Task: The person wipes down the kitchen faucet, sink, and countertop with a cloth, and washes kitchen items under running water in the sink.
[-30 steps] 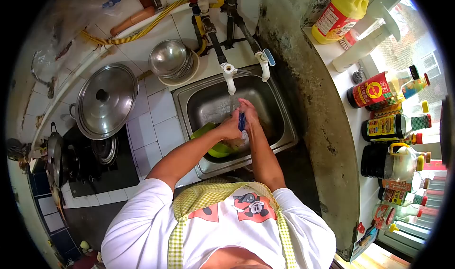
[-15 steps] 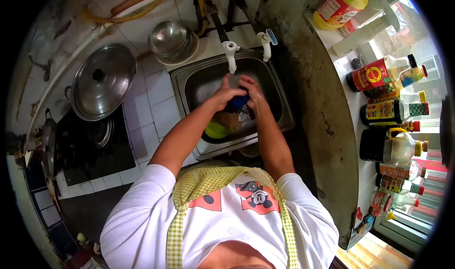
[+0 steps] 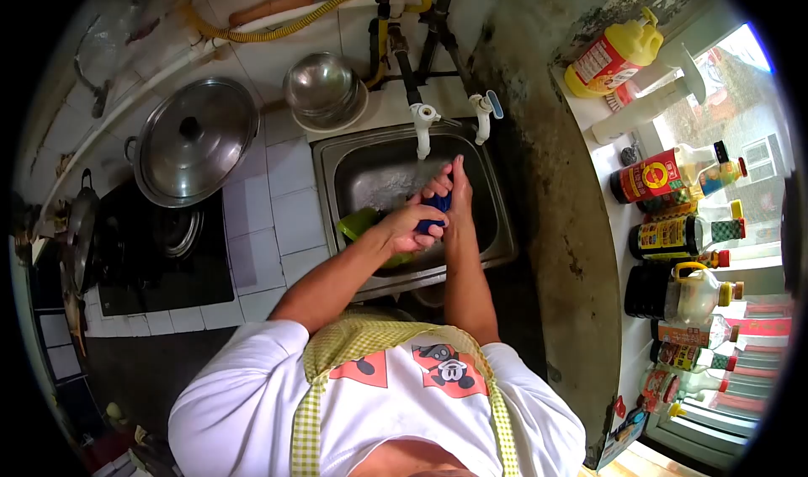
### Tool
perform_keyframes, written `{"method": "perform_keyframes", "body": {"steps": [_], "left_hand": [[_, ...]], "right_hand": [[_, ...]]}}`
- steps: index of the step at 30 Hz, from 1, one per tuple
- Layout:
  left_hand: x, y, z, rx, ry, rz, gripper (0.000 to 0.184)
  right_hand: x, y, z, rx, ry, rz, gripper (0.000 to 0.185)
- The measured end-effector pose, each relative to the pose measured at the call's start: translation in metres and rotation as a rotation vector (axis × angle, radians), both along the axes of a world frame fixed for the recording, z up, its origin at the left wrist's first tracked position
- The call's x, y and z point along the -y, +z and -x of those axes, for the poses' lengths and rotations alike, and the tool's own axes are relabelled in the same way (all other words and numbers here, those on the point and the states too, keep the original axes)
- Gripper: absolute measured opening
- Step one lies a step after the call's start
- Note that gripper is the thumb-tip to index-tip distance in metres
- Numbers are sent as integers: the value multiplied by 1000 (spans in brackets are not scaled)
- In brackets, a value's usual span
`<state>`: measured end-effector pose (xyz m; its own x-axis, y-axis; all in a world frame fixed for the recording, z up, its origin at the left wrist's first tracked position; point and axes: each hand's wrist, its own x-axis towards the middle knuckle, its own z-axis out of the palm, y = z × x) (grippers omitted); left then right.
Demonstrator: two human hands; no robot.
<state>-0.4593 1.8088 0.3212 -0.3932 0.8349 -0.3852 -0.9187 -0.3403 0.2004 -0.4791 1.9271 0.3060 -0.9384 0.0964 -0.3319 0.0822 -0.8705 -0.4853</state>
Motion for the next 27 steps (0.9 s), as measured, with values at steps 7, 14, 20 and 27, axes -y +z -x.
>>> {"method": "perform_keyframes", "body": {"steps": [7,14,20,27], "left_hand": [[-17,-30,17,-936,-89,694,60],[-16,-55,-3,-1324,-293,1315,50],[-22,-64,-6,-271,15,721,43],[0,-79,-9,-195,-340,764,60]], "right_hand": [[-1,-6,17,157,-19,-454,37],[-4,-108,13,382,-4,-1302,31],[-18,-65,-52,360,110,-469,35],[-68,-110,-50,559,-7,-336,16]]}}
